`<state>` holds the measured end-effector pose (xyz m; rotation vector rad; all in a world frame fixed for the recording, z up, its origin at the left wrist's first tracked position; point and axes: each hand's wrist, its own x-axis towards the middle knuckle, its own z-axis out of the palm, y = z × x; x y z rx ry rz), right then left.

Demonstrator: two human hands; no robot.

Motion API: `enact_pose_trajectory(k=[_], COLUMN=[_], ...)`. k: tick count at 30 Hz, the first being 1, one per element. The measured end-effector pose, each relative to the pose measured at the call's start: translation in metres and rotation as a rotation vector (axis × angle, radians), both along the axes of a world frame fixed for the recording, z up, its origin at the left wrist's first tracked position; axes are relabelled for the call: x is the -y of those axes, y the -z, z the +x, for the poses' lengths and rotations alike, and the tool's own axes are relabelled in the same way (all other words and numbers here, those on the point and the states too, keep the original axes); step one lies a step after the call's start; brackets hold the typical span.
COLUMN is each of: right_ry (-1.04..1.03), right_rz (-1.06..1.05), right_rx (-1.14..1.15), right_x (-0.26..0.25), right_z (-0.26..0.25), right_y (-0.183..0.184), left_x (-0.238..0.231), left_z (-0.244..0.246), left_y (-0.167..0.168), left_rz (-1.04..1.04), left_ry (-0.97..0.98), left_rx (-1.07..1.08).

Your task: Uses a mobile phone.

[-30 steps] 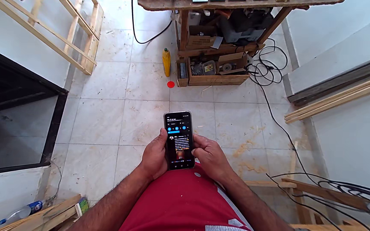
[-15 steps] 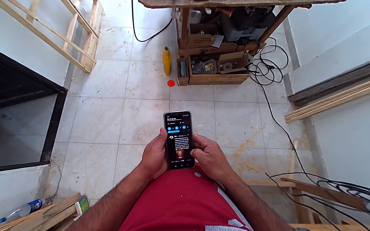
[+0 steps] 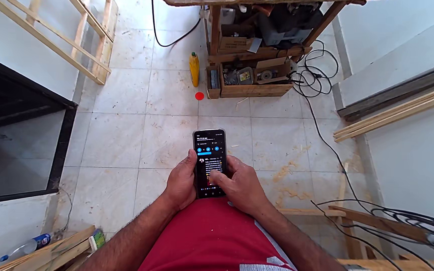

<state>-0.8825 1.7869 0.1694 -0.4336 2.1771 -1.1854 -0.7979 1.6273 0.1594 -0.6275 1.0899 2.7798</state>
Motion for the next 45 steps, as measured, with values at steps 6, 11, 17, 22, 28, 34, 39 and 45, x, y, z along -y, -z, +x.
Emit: enact_pose_trajectory(k=[6, 11, 17, 22, 28, 34, 39, 45], right_ry=[-0.014, -0.003, -0.026, -0.021, -0.020, -0.047, -0.044, -0.054], right_rz=[0.136, -0.087, -0.114, -0.088, -0.092, -0.108, -0.096, -0.110], right_rx=[-0.138, -0.090, -0.073, -0.070, -0.065, -0.043, -0.067, -0.051], right_x=[0.002, -0.007, -0.009, -0.011, -0.011, -0.009, -0.010, -0.009], right_z=[-0.004, -0.006, -0.006, -0.002, -0.002, -0.006, -0.002, -0.006], right_y=[-0.006, 0.000, 0.003, -0.003, -0.004, -0.002, -0.006, -0.002], left_x=[-0.001, 0.000, 0.000, 0.001, 0.001, 0.002, 0.002, 0.003], left_z=[-0.002, 0.000, 0.000, 0.000, 0.001, 0.001, 0.001, 0.001], left_y=[-0.002, -0.001, 0.000, -0.001, -0.002, -0.004, -0.004, -0.005], left_rz=[-0.070, -0.009, 0.017, 0.036, 0.029, 0.009, 0.017, 0.015], left_ry=[-0.007, 0.005, 0.017, 0.032, 0.033, 0.023, 0.028, 0.022], left_rx=[-0.010, 0.002, -0.021, -0.023, -0.035, -0.038, -0.043, -0.049])
